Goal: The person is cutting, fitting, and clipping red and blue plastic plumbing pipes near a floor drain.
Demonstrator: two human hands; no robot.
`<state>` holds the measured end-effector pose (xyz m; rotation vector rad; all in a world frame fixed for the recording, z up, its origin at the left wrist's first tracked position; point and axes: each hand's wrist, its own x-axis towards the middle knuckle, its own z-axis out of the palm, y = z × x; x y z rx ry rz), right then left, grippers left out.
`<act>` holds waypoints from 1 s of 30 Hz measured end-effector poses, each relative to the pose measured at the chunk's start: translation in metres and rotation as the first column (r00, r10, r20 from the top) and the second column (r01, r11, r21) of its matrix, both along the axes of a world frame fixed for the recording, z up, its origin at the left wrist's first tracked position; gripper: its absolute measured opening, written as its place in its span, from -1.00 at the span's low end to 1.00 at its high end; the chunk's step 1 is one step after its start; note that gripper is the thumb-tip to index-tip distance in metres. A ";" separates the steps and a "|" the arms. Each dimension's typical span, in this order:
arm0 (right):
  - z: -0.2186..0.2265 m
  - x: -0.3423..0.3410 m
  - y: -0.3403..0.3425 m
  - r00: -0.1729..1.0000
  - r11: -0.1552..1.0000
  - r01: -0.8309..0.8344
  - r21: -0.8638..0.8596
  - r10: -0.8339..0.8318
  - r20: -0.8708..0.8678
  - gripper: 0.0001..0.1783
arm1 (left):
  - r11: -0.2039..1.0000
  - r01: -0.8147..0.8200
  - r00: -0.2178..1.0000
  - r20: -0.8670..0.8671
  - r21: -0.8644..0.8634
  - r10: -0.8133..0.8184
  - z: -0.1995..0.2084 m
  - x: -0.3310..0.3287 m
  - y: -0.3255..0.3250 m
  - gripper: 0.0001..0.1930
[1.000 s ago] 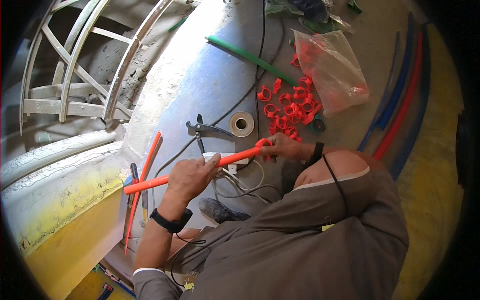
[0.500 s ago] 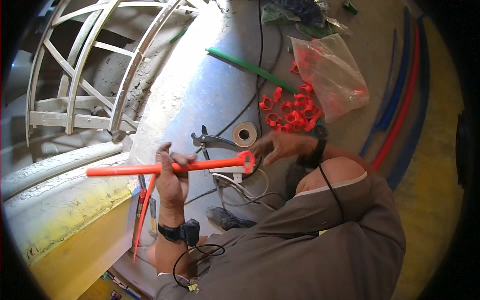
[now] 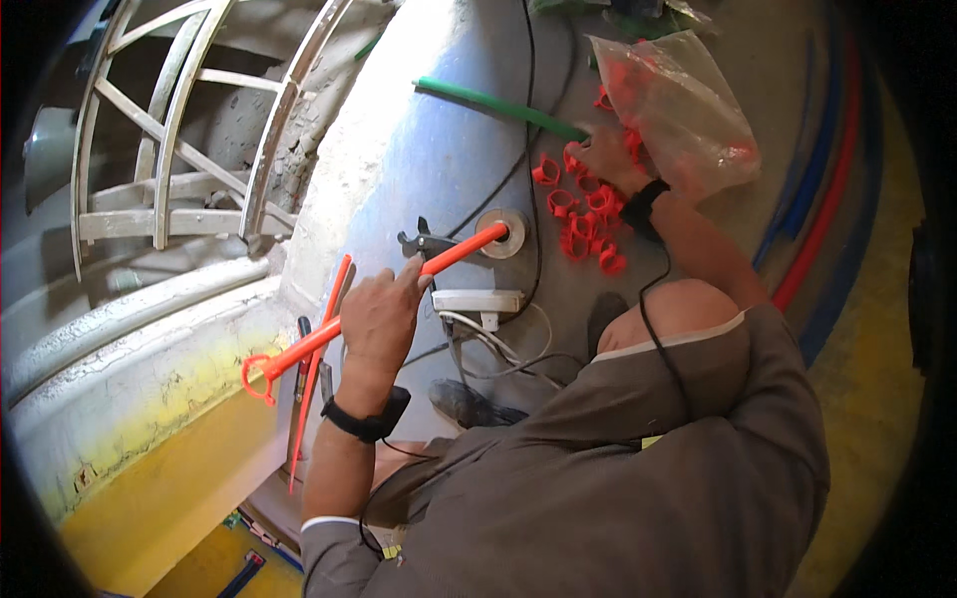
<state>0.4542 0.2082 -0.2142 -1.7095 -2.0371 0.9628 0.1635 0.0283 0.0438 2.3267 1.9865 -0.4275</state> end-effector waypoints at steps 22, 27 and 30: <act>0.057 0.017 -0.088 0.388 0.690 -0.229 -0.687 -0.583 -0.714 -0.67 | 0.971 -0.021 0.981 -0.194 -0.238 -0.026 -0.035 0.063 0.041 -0.84; 0.065 0.016 -0.094 0.436 0.735 -0.334 -0.590 -0.434 -0.788 -0.68 | 0.947 -0.202 0.978 -0.103 -0.251 0.181 -0.001 0.036 0.011 -0.73; 0.070 0.010 -0.092 0.583 0.655 -0.435 -0.618 -0.317 -0.748 -0.68 | 0.927 -0.291 0.953 0.011 -0.238 0.302 -0.012 0.013 -0.007 -0.68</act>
